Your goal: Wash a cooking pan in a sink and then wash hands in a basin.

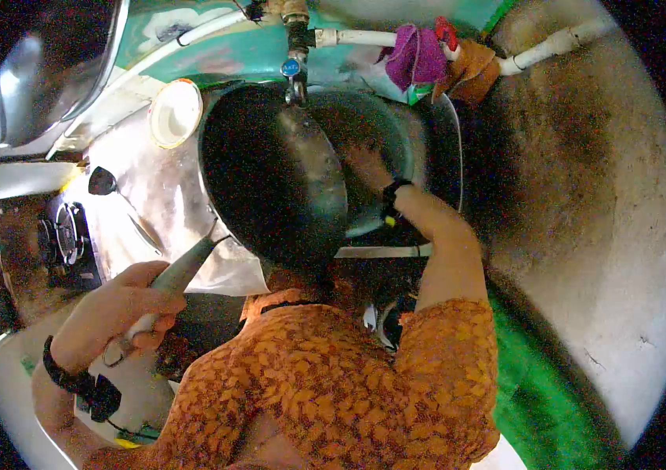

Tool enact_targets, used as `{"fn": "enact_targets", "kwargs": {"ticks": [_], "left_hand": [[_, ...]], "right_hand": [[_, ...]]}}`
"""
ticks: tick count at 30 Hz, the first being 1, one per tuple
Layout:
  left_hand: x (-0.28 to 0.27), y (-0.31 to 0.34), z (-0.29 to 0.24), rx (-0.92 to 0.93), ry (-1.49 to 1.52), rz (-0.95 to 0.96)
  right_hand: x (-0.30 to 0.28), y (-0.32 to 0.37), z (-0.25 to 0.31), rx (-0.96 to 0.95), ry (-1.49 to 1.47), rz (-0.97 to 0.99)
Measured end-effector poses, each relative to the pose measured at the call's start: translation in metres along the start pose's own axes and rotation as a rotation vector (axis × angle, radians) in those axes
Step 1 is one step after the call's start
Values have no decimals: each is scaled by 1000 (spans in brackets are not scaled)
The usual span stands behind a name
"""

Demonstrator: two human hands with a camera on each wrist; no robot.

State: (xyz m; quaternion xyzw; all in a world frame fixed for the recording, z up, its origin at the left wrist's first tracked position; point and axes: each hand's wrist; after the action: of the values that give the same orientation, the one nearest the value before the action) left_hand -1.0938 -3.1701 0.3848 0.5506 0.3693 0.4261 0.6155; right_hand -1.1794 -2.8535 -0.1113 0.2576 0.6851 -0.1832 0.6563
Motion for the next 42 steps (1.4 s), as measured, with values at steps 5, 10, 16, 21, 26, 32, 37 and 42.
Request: {"fn": "enact_targets", "kwargs": {"ticks": [5, 10, 16, 21, 26, 32, 37, 42], "left_hand": [[-12, -47, 19, 116, 65, 145], [-14, -83, 38, 143, 130, 225], [-12, -90, 47, 165, 133, 270], [-16, -91, 46, 146, 156, 336], [-19, -91, 42, 121, 197, 369], [-18, -89, 34, 71, 203, 350], [-11, -73, 25, 26, 196, 280], [-15, -80, 29, 65, 218, 341]], "right_hand": [[-153, -25, -11, 323, -690, 162], [-206, -72, 80, 201, -1379, -427], [-258, -48, 172, 293, -1605, -612], [-186, 77, 90, -138, -1217, 193], [-98, 5, -18, -218, -60, -26], [-130, -117, 107, -74, -975, -489], [-217, 31, 68, -500, -1368, 433], [-108, 8, -15, -239, -200, 96]]}}
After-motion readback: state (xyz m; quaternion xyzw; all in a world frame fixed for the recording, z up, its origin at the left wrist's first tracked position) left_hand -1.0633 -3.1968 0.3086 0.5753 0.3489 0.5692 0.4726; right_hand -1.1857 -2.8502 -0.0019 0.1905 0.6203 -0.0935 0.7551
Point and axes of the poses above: each hand's wrist, its own y-axis away from the middle knuckle, its own x-axis out of the palm, z = x × y, and after that the axes turned 15 degrees about -x, right-handed
